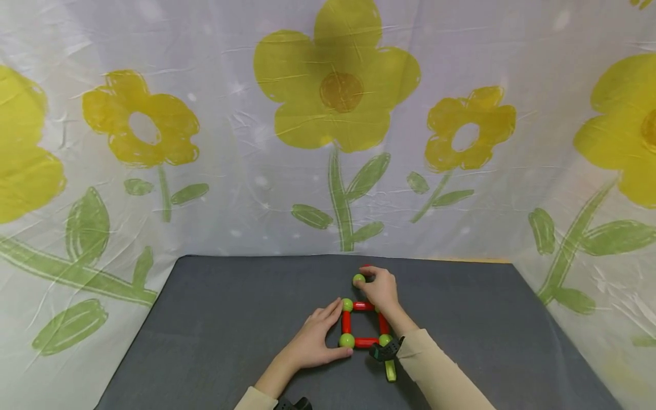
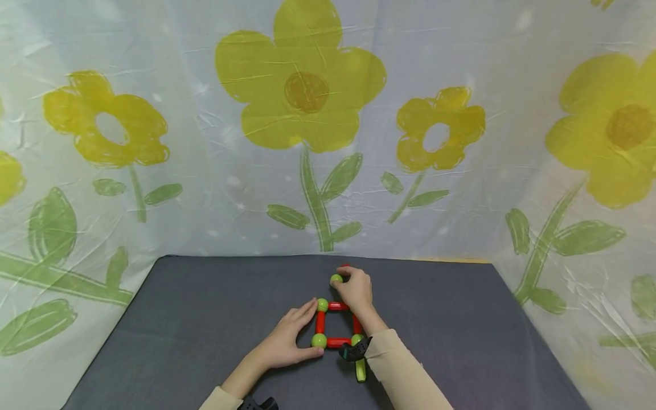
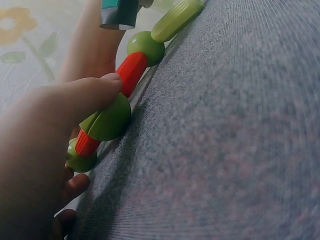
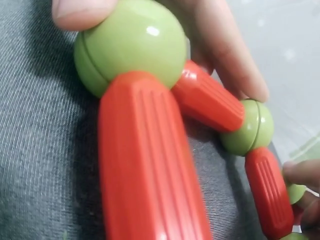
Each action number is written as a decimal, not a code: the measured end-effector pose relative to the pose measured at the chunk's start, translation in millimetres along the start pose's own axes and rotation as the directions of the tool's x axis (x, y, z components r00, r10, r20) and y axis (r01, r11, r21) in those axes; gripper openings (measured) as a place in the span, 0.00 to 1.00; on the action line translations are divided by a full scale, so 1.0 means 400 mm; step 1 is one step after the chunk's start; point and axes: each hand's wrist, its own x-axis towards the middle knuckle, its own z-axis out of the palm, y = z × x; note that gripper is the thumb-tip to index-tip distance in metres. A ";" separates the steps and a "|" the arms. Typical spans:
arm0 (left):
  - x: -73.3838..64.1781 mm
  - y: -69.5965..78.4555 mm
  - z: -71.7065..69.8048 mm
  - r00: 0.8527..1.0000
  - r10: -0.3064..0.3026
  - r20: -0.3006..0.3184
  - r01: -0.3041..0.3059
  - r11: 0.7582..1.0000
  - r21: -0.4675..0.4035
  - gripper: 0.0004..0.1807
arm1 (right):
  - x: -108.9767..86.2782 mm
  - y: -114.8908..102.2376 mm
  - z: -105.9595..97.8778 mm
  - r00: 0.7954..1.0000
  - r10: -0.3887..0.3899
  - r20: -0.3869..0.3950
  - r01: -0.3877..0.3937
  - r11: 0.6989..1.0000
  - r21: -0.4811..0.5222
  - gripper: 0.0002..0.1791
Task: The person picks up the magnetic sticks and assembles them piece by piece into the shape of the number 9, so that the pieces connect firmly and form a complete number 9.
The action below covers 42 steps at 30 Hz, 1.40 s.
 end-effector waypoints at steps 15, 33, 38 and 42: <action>0.001 -0.003 0.002 1.000 -0.008 0.009 0.008 1.000 -0.008 0.58 | -0.005 -0.003 -0.012 1.000 -0.013 0.016 0.012 0.999 0.041 0.21; 0.000 -0.006 0.004 1.000 -0.021 0.004 0.021 1.000 -0.002 0.58 | -0.202 0.039 -0.186 0.991 0.028 0.128 -0.066 0.951 0.303 0.22; 0.000 -0.007 0.002 0.999 -0.031 0.013 0.031 1.000 -0.004 0.58 | -0.289 0.076 -0.223 0.988 0.023 0.155 -0.078 0.931 0.356 0.23; 0.003 -0.004 0.003 0.999 -0.037 0.024 0.037 0.999 -0.005 0.58 | -0.355 0.108 -0.252 0.977 0.018 0.213 -0.097 0.924 0.370 0.23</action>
